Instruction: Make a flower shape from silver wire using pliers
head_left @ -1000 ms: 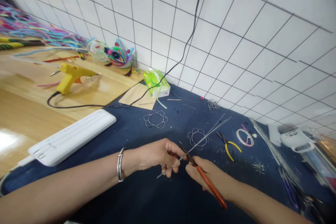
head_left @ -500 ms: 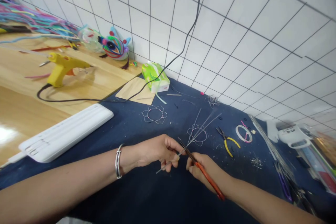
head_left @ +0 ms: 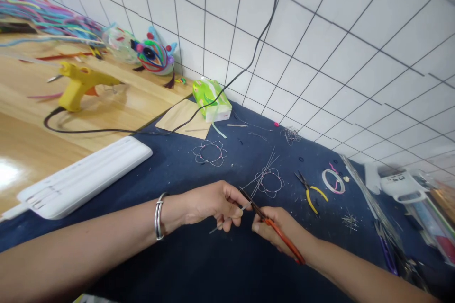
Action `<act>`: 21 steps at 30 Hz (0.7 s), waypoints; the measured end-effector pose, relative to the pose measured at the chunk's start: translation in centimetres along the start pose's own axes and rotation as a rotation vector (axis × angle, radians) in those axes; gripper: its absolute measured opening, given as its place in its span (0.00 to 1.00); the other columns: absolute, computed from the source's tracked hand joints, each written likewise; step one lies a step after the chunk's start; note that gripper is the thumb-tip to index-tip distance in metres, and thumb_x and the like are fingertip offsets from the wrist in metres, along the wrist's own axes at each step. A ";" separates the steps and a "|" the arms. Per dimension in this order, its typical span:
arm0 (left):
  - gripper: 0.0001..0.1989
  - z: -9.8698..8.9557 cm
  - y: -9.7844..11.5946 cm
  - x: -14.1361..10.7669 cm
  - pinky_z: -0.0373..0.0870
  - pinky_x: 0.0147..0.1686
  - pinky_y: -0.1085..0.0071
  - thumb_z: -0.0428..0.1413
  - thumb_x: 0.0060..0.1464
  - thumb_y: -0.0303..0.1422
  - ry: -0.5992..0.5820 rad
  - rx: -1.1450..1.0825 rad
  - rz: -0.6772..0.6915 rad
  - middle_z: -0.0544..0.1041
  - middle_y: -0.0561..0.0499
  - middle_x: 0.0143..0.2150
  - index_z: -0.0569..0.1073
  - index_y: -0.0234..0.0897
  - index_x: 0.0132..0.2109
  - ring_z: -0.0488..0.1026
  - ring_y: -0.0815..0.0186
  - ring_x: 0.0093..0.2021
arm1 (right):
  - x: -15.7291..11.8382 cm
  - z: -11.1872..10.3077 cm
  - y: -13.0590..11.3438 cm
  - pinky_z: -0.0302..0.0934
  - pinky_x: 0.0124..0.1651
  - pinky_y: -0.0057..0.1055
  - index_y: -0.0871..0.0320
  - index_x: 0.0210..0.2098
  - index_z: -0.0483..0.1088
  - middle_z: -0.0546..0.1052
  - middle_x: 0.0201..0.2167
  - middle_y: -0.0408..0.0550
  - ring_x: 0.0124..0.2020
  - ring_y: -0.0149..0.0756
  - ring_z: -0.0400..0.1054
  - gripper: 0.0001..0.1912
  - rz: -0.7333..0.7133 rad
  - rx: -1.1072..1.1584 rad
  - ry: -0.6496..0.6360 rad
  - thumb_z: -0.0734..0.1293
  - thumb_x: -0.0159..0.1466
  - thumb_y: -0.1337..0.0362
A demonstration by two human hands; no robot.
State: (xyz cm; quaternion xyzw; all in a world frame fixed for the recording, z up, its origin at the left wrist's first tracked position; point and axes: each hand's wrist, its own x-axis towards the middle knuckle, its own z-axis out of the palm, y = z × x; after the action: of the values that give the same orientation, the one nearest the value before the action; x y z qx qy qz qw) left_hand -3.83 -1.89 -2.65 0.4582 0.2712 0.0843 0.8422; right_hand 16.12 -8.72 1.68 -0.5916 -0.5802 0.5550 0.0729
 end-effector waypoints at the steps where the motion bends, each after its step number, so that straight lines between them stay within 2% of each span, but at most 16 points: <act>1: 0.15 -0.1 0.0 0.0 0.59 0.17 0.80 0.59 0.43 0.32 -0.008 0.005 -0.004 0.75 0.51 0.27 0.72 0.33 0.41 0.70 0.72 0.20 | -0.1 -0.2 -0.1 0.47 0.19 0.18 0.60 0.30 0.63 0.56 0.17 0.35 0.17 0.21 0.49 0.08 0.040 0.033 -0.023 0.63 0.57 0.60; 4: 0.15 -0.3 0.2 0.1 0.61 0.18 0.79 0.59 0.43 0.32 -0.016 0.022 -0.010 0.75 0.50 0.28 0.72 0.33 0.41 0.71 0.72 0.21 | -0.7 -1.1 -0.5 0.48 0.17 0.19 0.58 0.34 0.62 0.55 0.17 0.34 0.15 0.21 0.49 0.15 0.118 0.135 -0.094 0.61 0.58 0.52; 7: 0.16 -0.7 0.5 0.2 0.62 0.20 0.79 0.60 0.43 0.32 0.029 0.042 -0.001 0.76 0.50 0.29 0.71 0.33 0.41 0.73 0.70 0.24 | -1.8 -2.3 -0.4 0.50 0.18 0.20 0.59 0.37 0.62 0.56 0.17 0.34 0.16 0.22 0.50 0.19 0.051 0.125 -0.083 0.59 0.59 0.48; 12: 0.12 -1.3 0.7 0.3 0.64 0.21 0.78 0.59 0.43 0.32 0.087 0.107 0.023 0.76 0.50 0.29 0.71 0.33 0.37 0.74 0.68 0.26 | -4.2 -3.5 1.7 0.54 0.25 0.24 0.57 0.35 0.64 0.62 0.20 0.39 0.21 0.26 0.55 0.15 -0.087 -0.184 0.167 0.60 0.59 0.52; 16: 0.10 -2.1 1.2 0.2 0.65 0.23 0.77 0.57 0.45 0.33 0.162 0.281 0.089 0.75 0.50 0.30 0.71 0.34 0.37 0.74 0.68 0.28 | -5.4 -2.9 4.4 0.58 0.32 0.31 0.55 0.40 0.64 0.68 0.29 0.46 0.27 0.33 0.61 0.13 -0.066 -0.428 0.365 0.61 0.59 0.54; 21: 0.09 -3.7 2.3 -0.2 0.66 0.24 0.77 0.57 0.46 0.34 0.266 0.491 0.128 0.74 0.51 0.28 0.72 0.34 0.36 0.73 0.68 0.29 | -4.7 -1.0 6.4 0.61 0.36 0.34 0.52 0.44 0.63 0.69 0.36 0.48 0.33 0.37 0.65 0.14 -0.148 -0.548 0.339 0.60 0.60 0.57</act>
State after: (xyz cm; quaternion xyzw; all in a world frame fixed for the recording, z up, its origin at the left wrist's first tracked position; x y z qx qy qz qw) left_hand -5.72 1.98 -2.27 0.6496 0.3619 0.1286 0.6561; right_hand 22.08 -13.77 0.11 -0.6293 -0.7291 0.2649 0.0468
